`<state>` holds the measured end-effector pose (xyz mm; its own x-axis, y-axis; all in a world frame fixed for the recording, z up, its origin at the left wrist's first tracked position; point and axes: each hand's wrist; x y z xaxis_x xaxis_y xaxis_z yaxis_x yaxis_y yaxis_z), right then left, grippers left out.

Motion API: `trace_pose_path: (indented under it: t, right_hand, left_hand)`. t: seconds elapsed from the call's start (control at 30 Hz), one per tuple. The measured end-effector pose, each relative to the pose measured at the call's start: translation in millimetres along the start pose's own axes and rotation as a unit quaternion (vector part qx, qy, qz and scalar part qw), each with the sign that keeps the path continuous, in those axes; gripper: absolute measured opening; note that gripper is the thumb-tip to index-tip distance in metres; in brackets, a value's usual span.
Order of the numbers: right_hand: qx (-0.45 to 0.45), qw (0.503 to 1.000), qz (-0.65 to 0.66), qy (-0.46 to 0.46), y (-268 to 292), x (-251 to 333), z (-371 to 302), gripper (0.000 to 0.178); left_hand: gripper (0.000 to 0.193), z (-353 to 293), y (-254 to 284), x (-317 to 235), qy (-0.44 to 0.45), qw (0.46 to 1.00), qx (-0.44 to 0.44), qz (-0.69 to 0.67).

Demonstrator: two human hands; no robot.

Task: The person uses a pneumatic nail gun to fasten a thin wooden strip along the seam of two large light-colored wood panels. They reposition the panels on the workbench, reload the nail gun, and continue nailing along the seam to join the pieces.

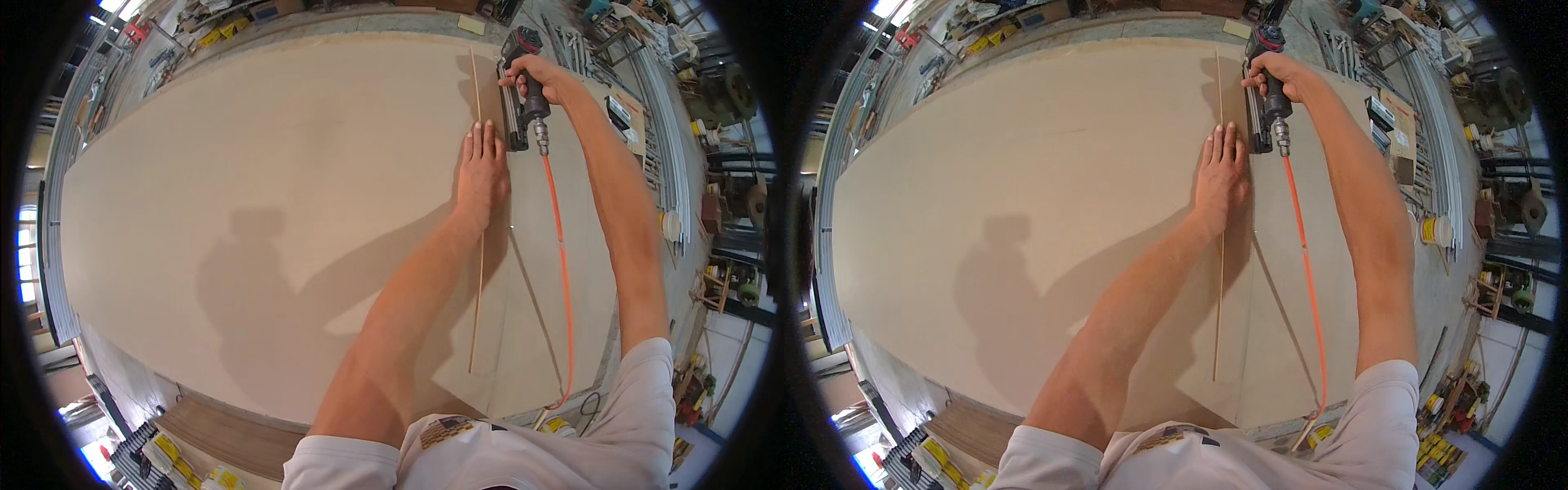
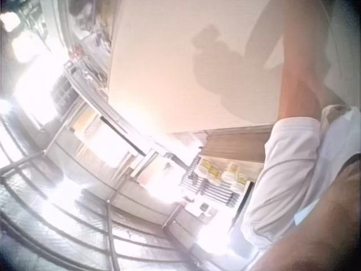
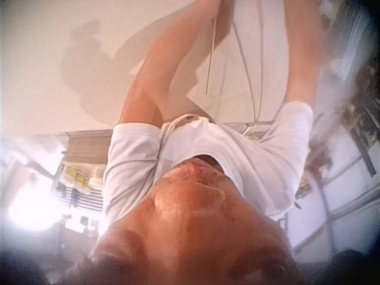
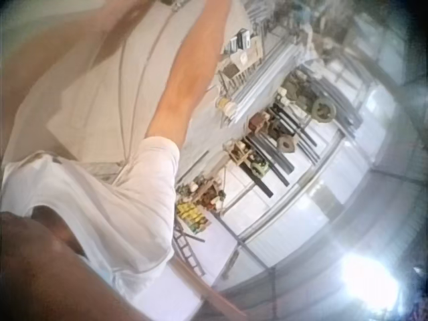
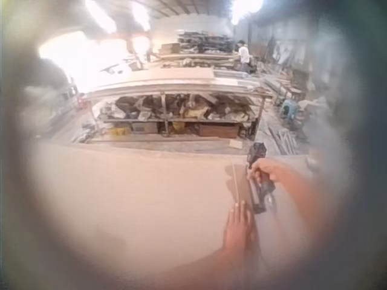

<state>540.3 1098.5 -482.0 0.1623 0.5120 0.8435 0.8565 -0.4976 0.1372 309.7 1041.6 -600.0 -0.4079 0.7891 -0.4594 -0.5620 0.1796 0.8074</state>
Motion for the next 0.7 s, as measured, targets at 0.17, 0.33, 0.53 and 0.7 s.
trace_pose_path:
  t: [0.17, 0.33, 0.53, 0.7]
  right_hand:
    - [0.006, 1.0, -0.016, -0.008, 0, 4, -2, 0.008]
    - [0.01, 1.0, 0.003, -0.012, -3, 5, -2, 0.005]
    - [0.001, 1.0, -0.023, -0.013, -10, 13, -11, 0.006]
    - [-0.01, 0.999, 0.02, -0.026, -13, 17, -18, 0.005]
  left_hand:
    - [0.047, 7, 7, 1, 0.009, 1.0, 0.009, 0.001]
    - [0.045, 14, 4, 3, 0.007, 1.0, -0.003, 0.006]
    - [0.047, 22, 6, 8, 0.015, 1.0, -0.005, 0.008]
    - [0.049, 31, 8, 6, 0.017, 1.0, 0.008, -0.002]
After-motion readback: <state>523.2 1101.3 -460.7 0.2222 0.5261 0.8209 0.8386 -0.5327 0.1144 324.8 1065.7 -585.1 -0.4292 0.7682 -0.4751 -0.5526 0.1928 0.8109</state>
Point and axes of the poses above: each hand's wrist, its own z-axis towards the middle knuckle, its own y-axis out of the back of the hand, x = y × z, and after that the axes turned 3 degrees about y, right-handed
